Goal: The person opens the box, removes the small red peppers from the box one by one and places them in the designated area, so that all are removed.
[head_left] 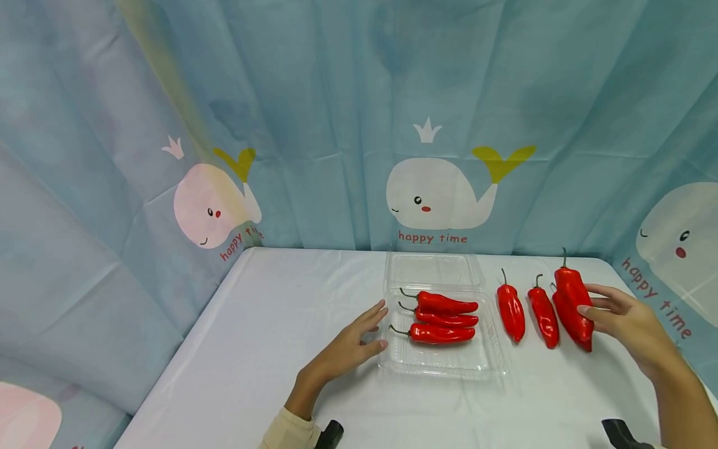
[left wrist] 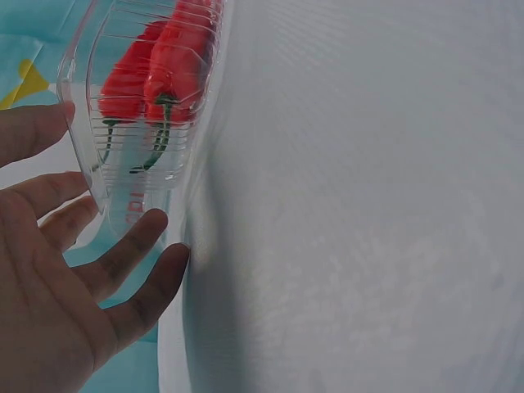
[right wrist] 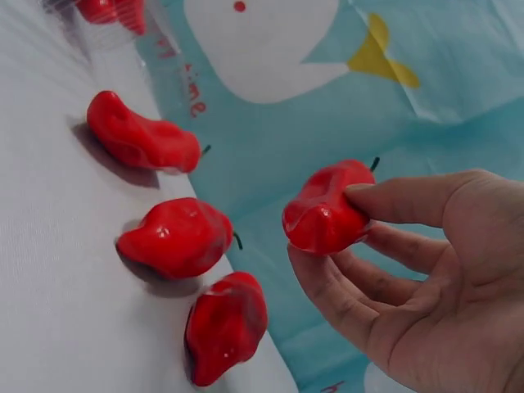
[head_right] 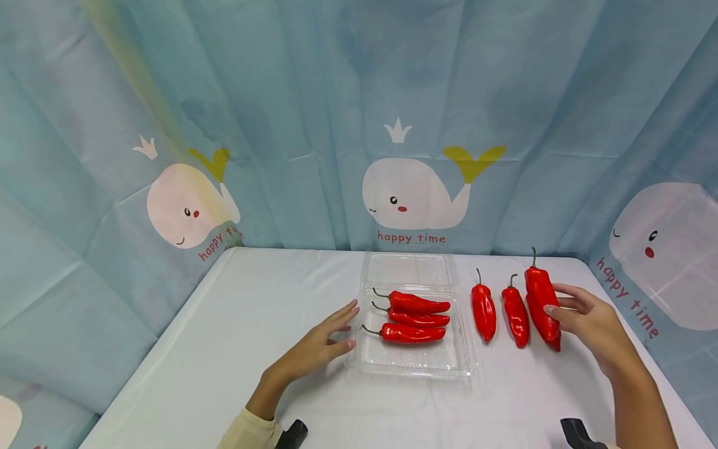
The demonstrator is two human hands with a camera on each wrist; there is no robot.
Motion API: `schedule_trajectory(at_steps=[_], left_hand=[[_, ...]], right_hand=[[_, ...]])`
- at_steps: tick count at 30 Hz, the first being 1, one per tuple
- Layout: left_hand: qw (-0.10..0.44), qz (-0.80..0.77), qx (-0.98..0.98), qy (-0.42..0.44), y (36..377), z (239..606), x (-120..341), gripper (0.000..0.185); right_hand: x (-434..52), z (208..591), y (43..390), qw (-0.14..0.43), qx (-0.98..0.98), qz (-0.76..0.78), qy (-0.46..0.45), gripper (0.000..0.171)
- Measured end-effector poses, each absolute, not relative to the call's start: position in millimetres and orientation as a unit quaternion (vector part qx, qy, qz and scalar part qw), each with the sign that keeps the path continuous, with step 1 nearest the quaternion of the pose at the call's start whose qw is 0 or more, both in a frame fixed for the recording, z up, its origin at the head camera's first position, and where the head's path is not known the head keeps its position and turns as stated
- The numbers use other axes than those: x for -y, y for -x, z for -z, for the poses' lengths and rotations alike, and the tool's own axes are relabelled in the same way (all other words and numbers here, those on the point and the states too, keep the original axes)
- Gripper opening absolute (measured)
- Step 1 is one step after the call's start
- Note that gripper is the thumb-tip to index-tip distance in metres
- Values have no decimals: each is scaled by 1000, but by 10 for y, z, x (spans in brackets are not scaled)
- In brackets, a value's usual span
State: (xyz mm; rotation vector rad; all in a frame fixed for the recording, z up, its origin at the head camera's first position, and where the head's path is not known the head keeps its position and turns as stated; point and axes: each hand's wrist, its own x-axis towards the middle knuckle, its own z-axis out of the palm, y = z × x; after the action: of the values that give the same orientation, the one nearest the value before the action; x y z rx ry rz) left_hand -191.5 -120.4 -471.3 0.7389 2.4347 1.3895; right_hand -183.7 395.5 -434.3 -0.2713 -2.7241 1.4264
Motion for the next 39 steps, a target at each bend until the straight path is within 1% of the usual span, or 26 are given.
schedule_trajectory(at_steps=[11, 20, 39], left_hand=[[119, -473, -835, -255, 1913, 4713, 1204, 70], [119, -479, -832, -254, 1898, 4708, 1206, 69], [119, -473, -835, -254, 1904, 4713, 1204, 70]], right_hand=[[-4122, 4413, 1847, 26, 873, -464, 146, 79], [-4218, 4463, 1875, 15, 865, -463, 193, 77], [-4367, 4647, 1913, -5, 838, -482, 256, 73]])
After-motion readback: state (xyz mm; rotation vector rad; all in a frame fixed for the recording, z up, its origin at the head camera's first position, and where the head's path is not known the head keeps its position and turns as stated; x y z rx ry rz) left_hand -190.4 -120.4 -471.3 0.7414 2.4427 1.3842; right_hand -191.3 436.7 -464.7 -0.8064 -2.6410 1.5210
